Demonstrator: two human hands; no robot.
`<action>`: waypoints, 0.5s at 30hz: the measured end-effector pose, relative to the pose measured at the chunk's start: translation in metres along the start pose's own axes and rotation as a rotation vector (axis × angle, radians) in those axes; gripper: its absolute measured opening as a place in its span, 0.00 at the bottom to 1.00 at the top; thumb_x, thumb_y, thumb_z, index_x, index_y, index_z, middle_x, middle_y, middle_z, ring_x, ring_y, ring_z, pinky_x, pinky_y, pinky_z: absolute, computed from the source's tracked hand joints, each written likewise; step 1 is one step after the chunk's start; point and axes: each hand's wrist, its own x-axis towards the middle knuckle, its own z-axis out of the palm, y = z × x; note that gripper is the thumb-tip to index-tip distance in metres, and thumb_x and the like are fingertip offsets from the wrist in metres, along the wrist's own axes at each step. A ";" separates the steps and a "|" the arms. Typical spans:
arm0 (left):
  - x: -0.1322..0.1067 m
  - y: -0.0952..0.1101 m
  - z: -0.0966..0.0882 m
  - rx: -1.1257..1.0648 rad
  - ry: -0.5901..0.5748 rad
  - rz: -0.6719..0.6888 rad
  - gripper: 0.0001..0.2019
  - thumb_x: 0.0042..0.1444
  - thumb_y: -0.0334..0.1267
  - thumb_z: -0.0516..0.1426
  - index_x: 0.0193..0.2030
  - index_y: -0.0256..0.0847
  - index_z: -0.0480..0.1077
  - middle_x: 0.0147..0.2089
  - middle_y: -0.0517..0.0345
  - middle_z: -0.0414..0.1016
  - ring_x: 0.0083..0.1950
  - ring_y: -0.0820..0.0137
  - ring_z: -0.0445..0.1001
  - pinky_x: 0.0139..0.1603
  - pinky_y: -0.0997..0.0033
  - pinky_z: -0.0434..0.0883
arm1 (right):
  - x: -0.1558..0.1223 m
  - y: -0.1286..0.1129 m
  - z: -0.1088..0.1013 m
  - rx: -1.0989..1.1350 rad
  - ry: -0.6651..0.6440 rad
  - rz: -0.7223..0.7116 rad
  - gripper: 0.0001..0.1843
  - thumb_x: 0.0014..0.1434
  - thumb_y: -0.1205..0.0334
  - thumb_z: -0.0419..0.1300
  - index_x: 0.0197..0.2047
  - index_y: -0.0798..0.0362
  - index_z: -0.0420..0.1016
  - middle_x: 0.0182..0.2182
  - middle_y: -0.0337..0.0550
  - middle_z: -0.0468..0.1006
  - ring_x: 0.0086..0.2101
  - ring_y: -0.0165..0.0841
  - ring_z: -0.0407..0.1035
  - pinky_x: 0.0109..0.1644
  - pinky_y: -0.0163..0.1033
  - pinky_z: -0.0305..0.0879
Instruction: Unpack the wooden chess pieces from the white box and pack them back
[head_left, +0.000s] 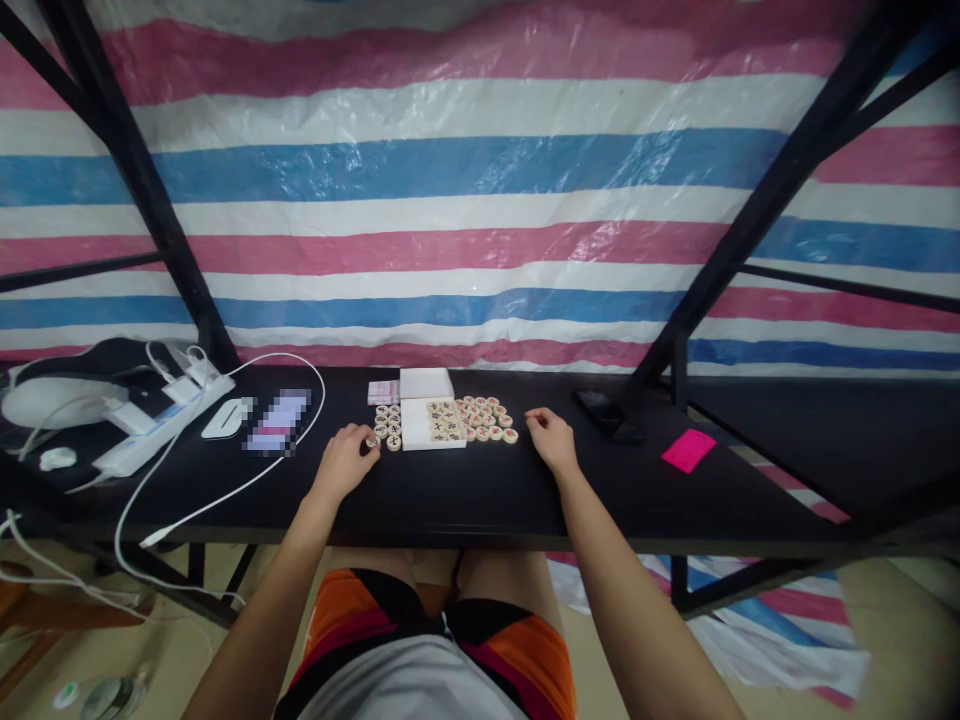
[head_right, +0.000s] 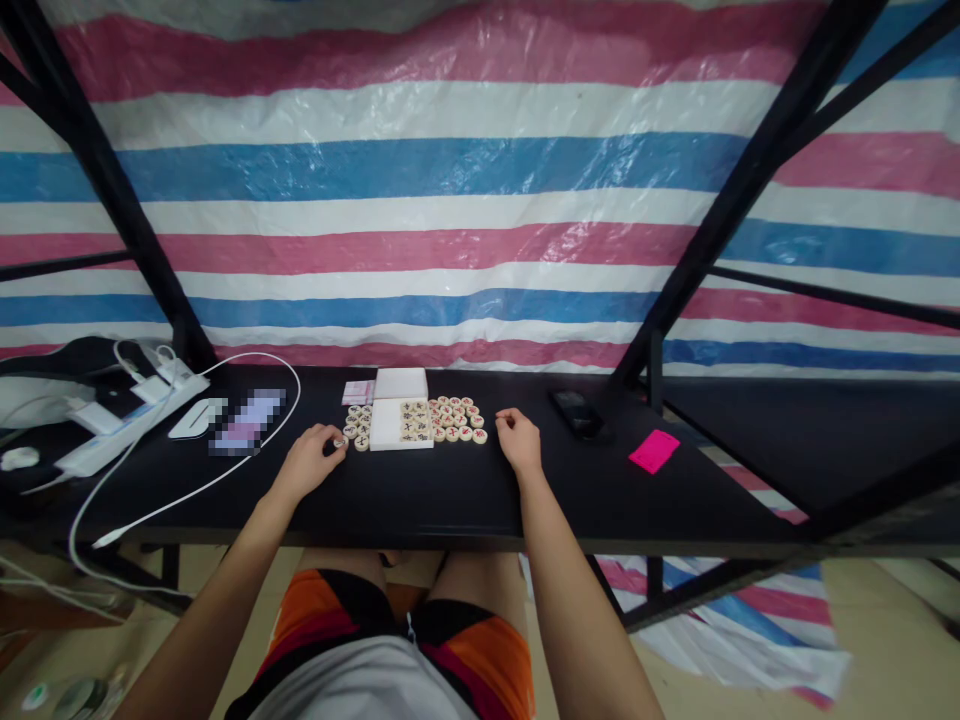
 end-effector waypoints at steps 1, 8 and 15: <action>0.000 0.001 -0.001 0.000 0.000 0.002 0.04 0.57 0.37 0.54 0.36 0.43 0.70 0.40 0.55 0.71 0.44 0.63 0.70 0.46 0.66 0.65 | 0.000 0.001 0.000 0.002 0.000 -0.002 0.14 0.49 0.58 0.52 0.35 0.51 0.76 0.33 0.43 0.79 0.35 0.36 0.72 0.42 0.39 0.63; -0.002 0.002 -0.002 -0.016 -0.022 0.042 0.05 0.57 0.36 0.54 0.38 0.42 0.71 0.37 0.56 0.70 0.42 0.65 0.70 0.44 0.68 0.66 | 0.001 0.002 0.001 0.001 -0.001 0.003 0.14 0.49 0.57 0.52 0.35 0.51 0.76 0.33 0.43 0.79 0.35 0.36 0.71 0.42 0.39 0.63; -0.003 0.021 -0.014 -0.184 0.102 0.064 0.08 0.58 0.38 0.52 0.38 0.41 0.72 0.33 0.56 0.71 0.40 0.66 0.70 0.44 0.66 0.67 | 0.000 0.001 0.001 -0.007 0.000 0.002 0.15 0.49 0.57 0.51 0.35 0.51 0.76 0.33 0.44 0.79 0.35 0.36 0.71 0.42 0.39 0.62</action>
